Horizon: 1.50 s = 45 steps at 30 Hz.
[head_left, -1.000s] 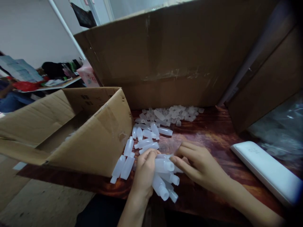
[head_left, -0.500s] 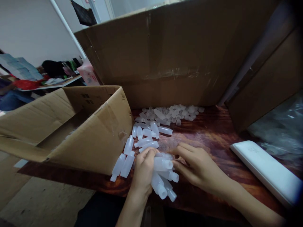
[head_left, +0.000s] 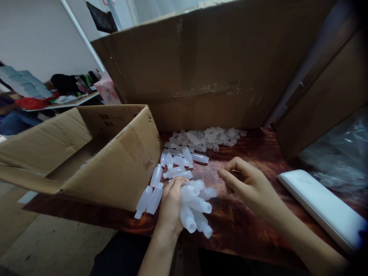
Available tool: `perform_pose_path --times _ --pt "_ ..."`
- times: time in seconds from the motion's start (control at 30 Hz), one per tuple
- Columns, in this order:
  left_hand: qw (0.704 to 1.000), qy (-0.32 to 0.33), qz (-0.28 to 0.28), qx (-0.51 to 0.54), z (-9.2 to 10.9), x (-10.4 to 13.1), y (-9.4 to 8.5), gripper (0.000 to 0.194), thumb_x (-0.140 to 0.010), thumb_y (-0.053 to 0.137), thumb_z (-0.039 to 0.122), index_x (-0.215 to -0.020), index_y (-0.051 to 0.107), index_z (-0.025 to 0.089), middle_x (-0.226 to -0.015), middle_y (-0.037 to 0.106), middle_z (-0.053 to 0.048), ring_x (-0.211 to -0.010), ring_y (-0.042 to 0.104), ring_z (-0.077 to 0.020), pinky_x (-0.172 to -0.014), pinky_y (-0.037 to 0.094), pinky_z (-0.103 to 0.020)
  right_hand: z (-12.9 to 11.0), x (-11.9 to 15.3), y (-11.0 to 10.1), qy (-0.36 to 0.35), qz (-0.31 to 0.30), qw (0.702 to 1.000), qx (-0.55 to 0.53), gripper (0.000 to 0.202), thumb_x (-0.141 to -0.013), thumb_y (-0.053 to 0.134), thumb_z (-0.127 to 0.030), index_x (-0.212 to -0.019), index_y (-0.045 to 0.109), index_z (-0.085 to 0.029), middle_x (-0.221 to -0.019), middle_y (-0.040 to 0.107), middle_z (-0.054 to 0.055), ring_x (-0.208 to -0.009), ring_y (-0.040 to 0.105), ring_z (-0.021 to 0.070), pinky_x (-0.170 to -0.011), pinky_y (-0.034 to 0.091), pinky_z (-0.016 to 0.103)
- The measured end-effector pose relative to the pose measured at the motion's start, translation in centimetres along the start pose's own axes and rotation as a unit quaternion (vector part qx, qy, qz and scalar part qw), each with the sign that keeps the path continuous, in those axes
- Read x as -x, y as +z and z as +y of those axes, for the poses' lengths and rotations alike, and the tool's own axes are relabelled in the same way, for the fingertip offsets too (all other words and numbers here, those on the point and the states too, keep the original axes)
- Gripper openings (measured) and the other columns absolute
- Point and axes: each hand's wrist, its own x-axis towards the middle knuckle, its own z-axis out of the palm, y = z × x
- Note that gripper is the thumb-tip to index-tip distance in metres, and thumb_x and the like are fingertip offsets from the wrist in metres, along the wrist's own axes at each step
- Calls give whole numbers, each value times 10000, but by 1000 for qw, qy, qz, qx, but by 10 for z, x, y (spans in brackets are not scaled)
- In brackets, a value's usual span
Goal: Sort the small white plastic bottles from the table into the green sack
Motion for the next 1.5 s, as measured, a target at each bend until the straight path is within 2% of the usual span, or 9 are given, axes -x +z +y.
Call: perform_pose_path --times 0.07,0.2,0.37,0.43,0.57,0.9,1.2,1.4,1.5 --pt "1000 -1 4 8 0 1 1 169 -729 590 284 -601 591 173 -620 550 0 -582 469 -131 -541 376 -237 -5 2 -2 -40 8 999 10 229 -904 601 -414 -840 581 -196 -687 583 -15 -558 533 111 -495 416 218" --pt "999 -4 21 25 1 0 4 149 -730 585 263 -615 602 170 -633 559 4 -596 479 -122 -541 385 -222 -10 5 -5 -131 0 990 52 247 -910 600 -303 -1148 608 -240 -1101 627 67 -951 620 186 -757 526 278" --pt "998 -7 43 47 -4 -2 5 136 -715 595 281 -645 583 165 -608 539 17 -566 467 -119 -510 380 -225 -12 7 -5 -214 -36 974 63 234 -918 551 -178 -1139 592 -245 -1185 606 83 -1117 587 215 -903 510 337" --pt "998 0 46 42 -6 -3 5 131 -712 594 285 -674 591 161 -627 551 16 -577 479 -121 -514 387 -224 -13 7 -4 -254 -59 962 80 292 -915 532 -130 -1174 596 -248 -1184 605 77 -1112 588 196 -894 507 305" --pt "998 32 48 13 -9 -2 7 143 -704 598 291 -654 595 156 -640 550 20 -588 474 -109 -525 376 -206 -15 9 -2 -268 -94 955 85 314 -909 555 -124 -1204 558 -232 -1136 643 67 -1068 611 175 -897 507 276" --pt "998 52 12 -22 -12 0 8 147 -723 566 284 -613 563 186 -584 488 40 -546 432 -111 -514 333 -221 -16 12 -4 -325 -97 931 138 342 -915 515 -104 -1209 580 -266 -1111 667 74 -1031 639 189 -839 545 286" --pt "996 62 3 -71 -15 -1 8 177 -773 513 286 -630 535 184 -599 476 35 -565 420 -114 -501 302 -228 -12 13 -4 -319 -107 920 199 213 -946 535 -171 -1153 548 -215 -1067 632 82 -974 610 180 -814 503 274" --pt "990 94 1 -106 -19 -2 6 191 -799 494 276 -639 541 183 -624 479 28 -602 433 -122 -531 321 -230 -9 14 -4 -303 -79 919 237 176 -930 587 -283 -1060 590 -164 -803 586 41 -675 559 153 -594 446 262" --pt "990 85 0 -108 -19 -2 6 196 -802 491 283 -638 531 183 -610 468 29 -588 431 -121 -527 320 -232 -11 15 -5 -305 -104 921 221 164 -945 540 -201 -1103 578 -180 -925 593 65 -804 585 156 -678 474 248"
